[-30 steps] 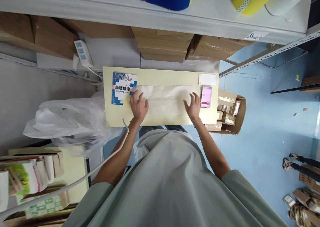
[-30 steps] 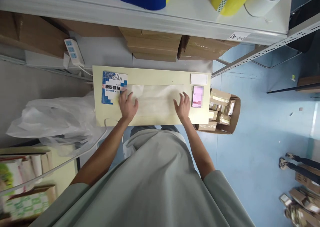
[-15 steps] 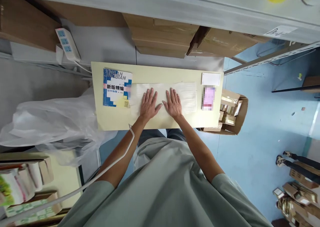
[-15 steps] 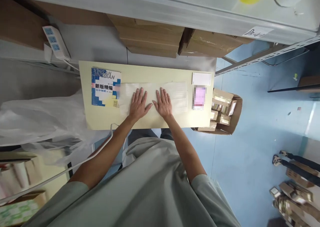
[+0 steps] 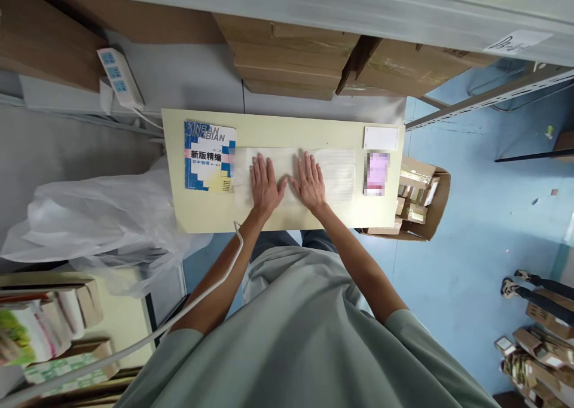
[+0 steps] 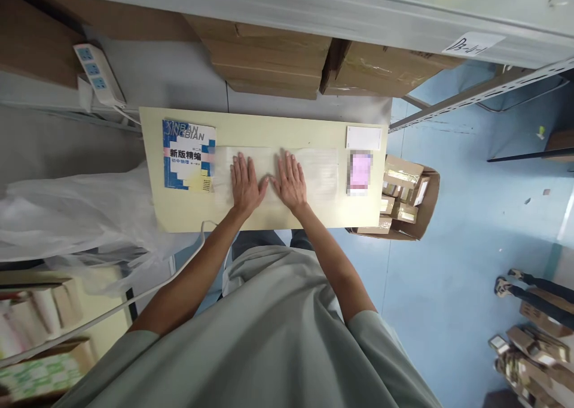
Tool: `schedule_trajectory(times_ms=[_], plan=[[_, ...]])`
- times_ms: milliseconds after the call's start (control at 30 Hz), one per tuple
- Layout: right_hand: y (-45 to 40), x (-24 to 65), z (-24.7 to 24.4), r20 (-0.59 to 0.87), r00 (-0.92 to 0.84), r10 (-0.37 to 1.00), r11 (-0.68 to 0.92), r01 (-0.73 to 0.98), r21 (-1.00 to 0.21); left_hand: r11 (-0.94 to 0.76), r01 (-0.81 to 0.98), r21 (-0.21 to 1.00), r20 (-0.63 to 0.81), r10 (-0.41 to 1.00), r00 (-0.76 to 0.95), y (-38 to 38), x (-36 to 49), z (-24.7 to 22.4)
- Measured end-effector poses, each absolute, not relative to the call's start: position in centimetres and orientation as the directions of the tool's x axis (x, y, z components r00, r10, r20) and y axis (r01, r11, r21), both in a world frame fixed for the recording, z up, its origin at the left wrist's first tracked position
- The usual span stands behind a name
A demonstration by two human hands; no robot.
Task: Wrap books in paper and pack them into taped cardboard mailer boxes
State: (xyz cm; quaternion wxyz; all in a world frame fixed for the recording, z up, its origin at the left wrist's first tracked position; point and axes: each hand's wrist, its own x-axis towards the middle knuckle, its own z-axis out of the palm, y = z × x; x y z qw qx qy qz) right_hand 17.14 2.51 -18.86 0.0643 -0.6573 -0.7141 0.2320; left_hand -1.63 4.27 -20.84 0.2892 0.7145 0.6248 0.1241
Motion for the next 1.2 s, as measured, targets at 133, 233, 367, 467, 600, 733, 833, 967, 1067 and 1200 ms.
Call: schedule_trajectory(times_ms=[133, 233, 367, 467, 600, 733, 833, 967, 1067, 1200], plan=[[3.0, 19.4, -19.7, -0.225, -0.188, 0.956, 0.079, 0.903, -0.422, -0.108, 0.815, 0.57, -0.187, 0.948, 0.257, 4.8, -3.3, -21.0], [1.2, 22.5, -19.6, -0.21, -0.12, 0.97, 0.03, 0.92, -0.391, -0.122, 0.81, 0.573, -0.185, 0.944, 0.274, 5.2, -4.9, -21.1], [-1.0, 25.0, -19.4, -0.214, -0.022, 0.977, -0.055, 0.936, -0.347, -0.076, 0.82, 0.567, -0.191, 0.956, 0.221, 5.2, -5.3, -21.0], [-0.8, 23.1, -19.3, -0.204, 0.038, 0.978, -0.109, 0.932, -0.345, -0.038, 0.833, 0.552, -0.182, 0.969, 0.165, 4.5, -3.7, -20.9], [1.2, 17.3, -19.4, -0.203, -0.032, 0.979, -0.057, 0.906, -0.42, -0.006, 0.838, 0.545, -0.179, 0.976, 0.124, 3.5, -1.0, -21.0], [2.3, 15.0, -19.6, -0.229, -0.124, 0.966, 0.01, 0.897, -0.442, -0.004, 0.835, 0.55, -0.2, 0.97, 0.137, 3.5, -1.0, -21.3], [1.4, 17.6, -19.6, -0.236, -0.141, 0.961, 0.027, 0.903, -0.429, -0.047, 0.823, 0.566, -0.209, 0.958, 0.198, 4.1, -2.6, -21.4], [-1.5, 22.0, -19.5, -0.234, -0.058, 0.971, -0.034, 0.927, -0.373, -0.082, 0.814, 0.576, -0.199, 0.951, 0.237, 4.8, -4.0, -21.3], [-3.3, 23.1, -19.3, -0.227, 0.011, 0.974, -0.09, 0.937, -0.337, -0.109, 0.811, 0.575, -0.192, 0.945, 0.263, 5.1, -4.2, -21.2], [-3.0, 21.5, -18.6, -0.212, 0.054, 0.976, -0.123, 0.936, -0.329, -0.103, 0.815, 0.571, -0.166, 0.957, 0.236, 5.2, -4.0, -20.8]])
